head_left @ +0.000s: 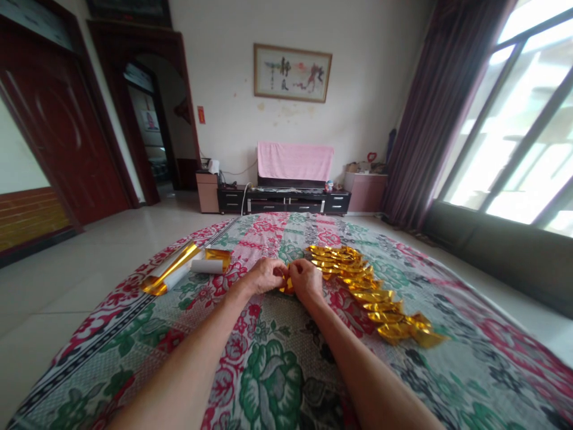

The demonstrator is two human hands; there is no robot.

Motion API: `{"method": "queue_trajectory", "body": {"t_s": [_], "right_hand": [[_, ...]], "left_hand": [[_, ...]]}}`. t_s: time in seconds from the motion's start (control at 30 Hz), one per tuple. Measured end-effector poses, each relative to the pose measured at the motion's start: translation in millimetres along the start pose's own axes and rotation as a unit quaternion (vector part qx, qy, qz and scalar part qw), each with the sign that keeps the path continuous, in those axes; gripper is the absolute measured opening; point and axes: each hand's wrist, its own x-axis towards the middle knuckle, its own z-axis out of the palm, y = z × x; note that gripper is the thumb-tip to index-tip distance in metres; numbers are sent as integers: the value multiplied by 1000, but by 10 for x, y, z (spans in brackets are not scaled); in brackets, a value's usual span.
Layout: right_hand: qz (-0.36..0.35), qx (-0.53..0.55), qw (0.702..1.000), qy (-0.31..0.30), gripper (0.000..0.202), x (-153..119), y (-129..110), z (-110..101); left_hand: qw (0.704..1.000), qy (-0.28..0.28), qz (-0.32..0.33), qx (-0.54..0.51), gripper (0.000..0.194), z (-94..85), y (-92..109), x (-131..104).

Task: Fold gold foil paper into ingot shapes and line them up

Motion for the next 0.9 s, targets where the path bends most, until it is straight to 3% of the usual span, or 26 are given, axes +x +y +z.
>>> {"method": "queue_trajectory", "body": {"t_s": [0.3, 0.9], "right_hand": [[-22, -67, 998, -4, 20, -34, -57, -34], [-21, -109, 993, -33, 21, -40, -75, -43]], "left_hand": [[995, -8, 17, 100, 19, -62, 199, -52], [992, -19, 14, 122, 24, -52, 131, -49]]}}
